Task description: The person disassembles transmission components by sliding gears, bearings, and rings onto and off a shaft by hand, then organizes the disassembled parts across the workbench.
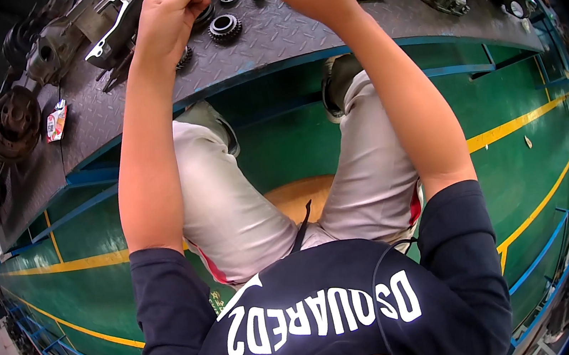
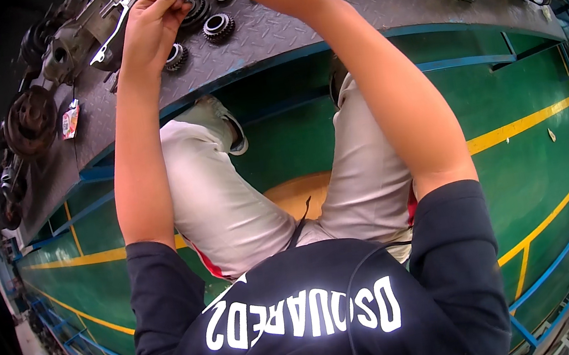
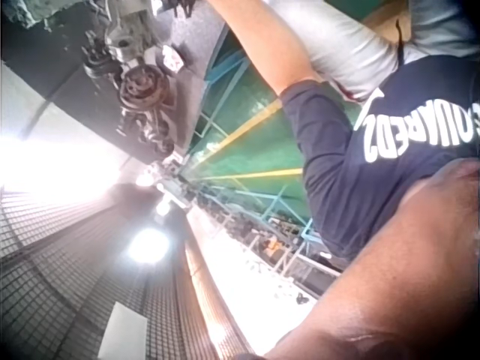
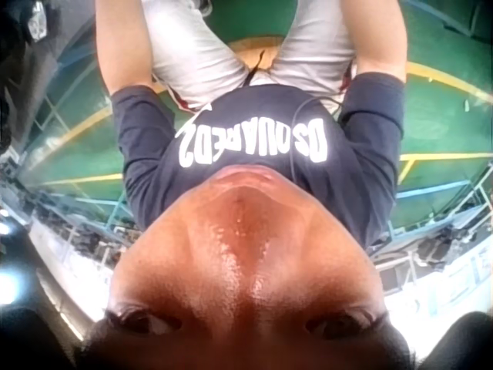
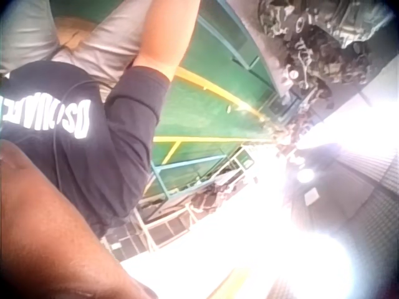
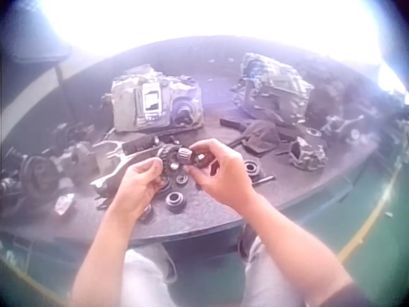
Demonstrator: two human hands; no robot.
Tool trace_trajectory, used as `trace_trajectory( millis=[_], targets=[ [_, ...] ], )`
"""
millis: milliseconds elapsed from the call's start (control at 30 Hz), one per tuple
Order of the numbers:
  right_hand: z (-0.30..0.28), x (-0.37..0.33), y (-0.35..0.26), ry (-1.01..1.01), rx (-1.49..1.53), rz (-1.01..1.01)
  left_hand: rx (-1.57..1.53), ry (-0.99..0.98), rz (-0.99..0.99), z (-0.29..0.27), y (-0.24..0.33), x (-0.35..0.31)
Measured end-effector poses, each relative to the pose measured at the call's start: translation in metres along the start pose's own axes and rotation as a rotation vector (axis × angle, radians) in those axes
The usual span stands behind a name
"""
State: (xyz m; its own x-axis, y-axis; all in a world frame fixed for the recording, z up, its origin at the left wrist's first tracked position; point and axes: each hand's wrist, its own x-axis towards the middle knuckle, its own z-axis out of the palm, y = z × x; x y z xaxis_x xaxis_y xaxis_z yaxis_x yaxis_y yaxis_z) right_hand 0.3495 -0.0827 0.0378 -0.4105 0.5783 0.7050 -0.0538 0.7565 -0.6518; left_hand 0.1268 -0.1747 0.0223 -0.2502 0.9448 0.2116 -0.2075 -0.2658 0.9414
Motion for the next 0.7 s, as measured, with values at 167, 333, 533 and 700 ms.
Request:
trace_trajectory(
  millis=[167, 333, 533, 700],
  targets=[
    [0.009, 0.001, 0.008, 0.048, -0.073, -0.219, 0.045, -0.016, -0.022, -0.002, -0.004, 0.000],
    [-0.008, -0.002, 0.064, -0.203, -0.368, -0.109, 0.008, 0.031, -0.003, 0.010, 0.003, -0.001],
    [0.008, -0.027, 0.084, -0.728, -0.672, 0.139, 0.152, 0.214, 0.005, 0.007, 0.001, -0.005],
    [0.001, -0.013, 0.102, -0.417, -0.617, 0.008, 0.324, 0.373, -0.065, 0.016, -0.003, -0.007]
  ],
)
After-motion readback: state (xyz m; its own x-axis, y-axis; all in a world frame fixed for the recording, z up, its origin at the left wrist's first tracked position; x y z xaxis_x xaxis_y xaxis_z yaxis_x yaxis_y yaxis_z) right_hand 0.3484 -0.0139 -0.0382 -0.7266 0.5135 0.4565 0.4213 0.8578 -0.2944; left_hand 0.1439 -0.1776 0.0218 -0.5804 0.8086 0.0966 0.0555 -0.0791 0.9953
